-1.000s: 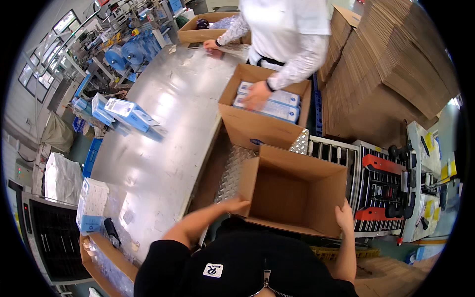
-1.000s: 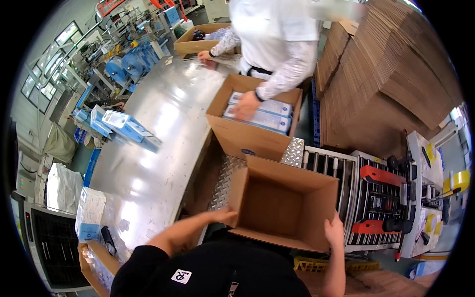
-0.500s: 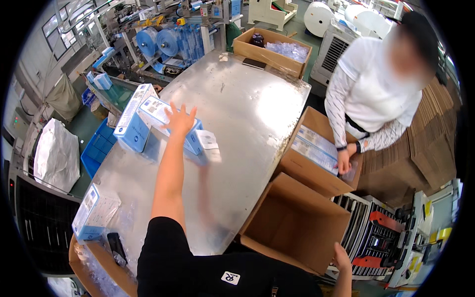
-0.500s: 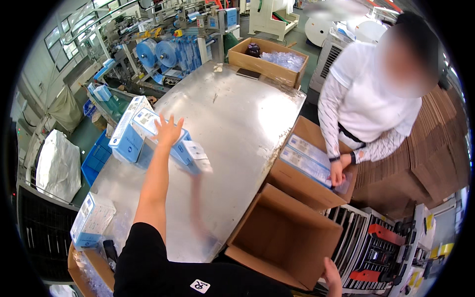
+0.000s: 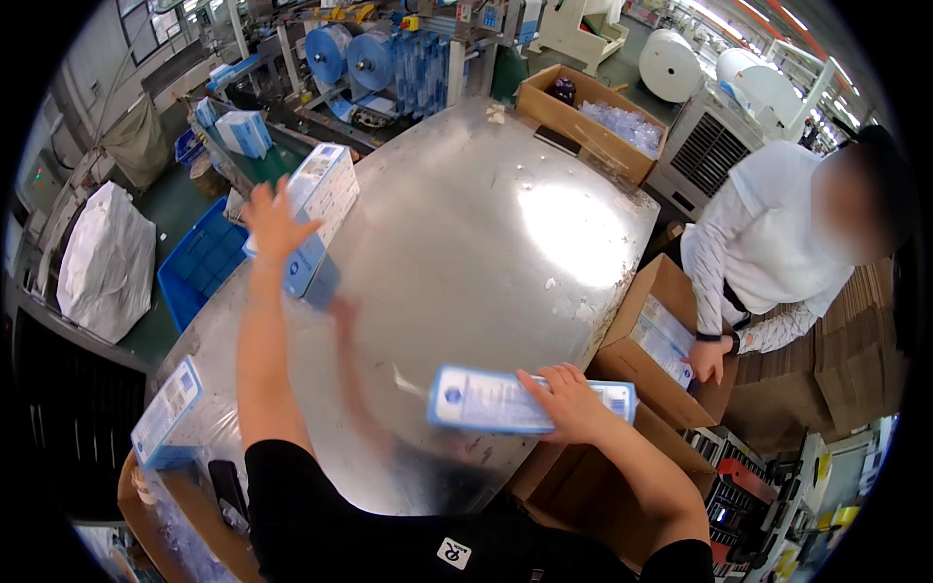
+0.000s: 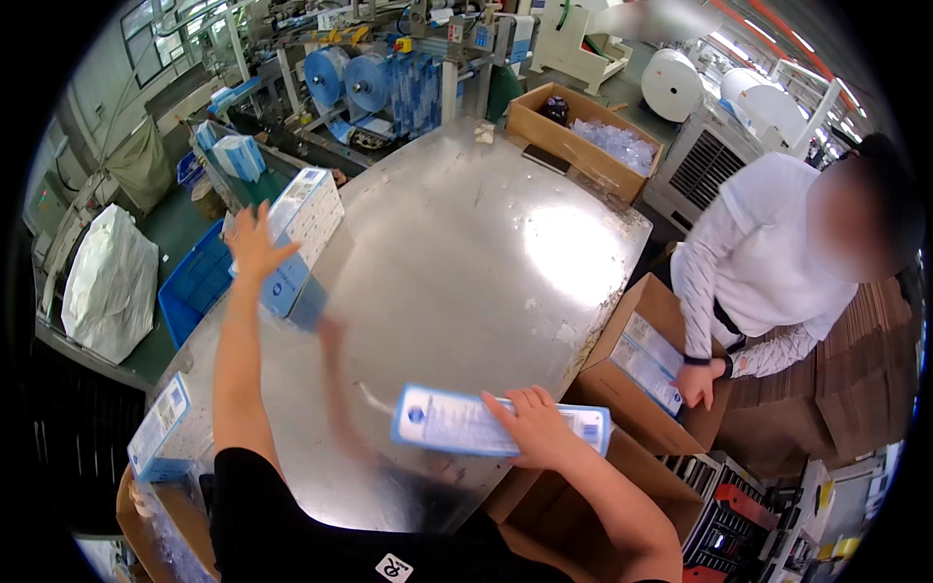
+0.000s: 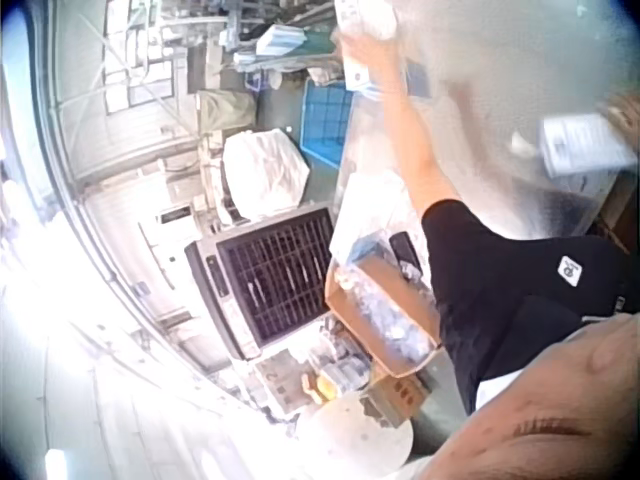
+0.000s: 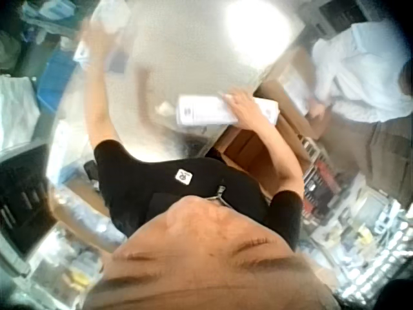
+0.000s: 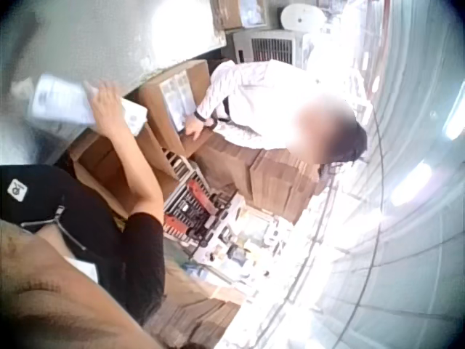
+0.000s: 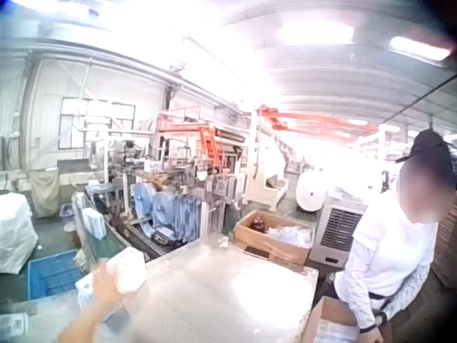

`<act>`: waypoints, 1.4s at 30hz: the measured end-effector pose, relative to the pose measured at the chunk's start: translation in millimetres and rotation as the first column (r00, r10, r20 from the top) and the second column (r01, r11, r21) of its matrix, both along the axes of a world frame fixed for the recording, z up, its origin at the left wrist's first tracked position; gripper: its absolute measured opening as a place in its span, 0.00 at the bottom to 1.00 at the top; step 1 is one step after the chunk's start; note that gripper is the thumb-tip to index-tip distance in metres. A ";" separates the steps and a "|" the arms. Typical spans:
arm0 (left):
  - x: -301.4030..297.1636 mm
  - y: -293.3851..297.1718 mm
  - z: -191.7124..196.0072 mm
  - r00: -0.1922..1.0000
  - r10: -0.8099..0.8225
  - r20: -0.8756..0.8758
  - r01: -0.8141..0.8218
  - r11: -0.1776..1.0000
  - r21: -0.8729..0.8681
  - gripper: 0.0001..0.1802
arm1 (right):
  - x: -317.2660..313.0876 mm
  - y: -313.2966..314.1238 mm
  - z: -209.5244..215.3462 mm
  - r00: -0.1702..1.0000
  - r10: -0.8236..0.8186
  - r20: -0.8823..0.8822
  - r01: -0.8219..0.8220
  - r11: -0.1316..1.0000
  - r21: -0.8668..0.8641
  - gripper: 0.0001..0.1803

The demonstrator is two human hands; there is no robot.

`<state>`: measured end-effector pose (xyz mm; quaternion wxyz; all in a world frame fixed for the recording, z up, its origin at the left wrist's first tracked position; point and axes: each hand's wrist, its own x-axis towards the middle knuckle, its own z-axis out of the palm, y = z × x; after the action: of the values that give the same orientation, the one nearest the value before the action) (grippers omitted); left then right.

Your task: The person packs multiple white and blue boxes into larger cardboard cartons, organizes them, and places the filled cartons onto a conveyor belt system.

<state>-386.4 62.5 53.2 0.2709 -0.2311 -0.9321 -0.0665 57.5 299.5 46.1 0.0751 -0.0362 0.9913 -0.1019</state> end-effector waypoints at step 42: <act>505.0 140.4 -267.4 -0.007 -0.043 0.999 0.967 -0.255 -0.004 0.46 | 395.8 -39.7 30.6 0.281 -0.959 0.047 0.458 0.091 -0.884 0.36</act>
<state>118.6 202.8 -214.2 -0.4373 -0.7554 -0.4304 0.2298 453.2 259.8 76.7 -0.3090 0.4318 0.6693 -0.5197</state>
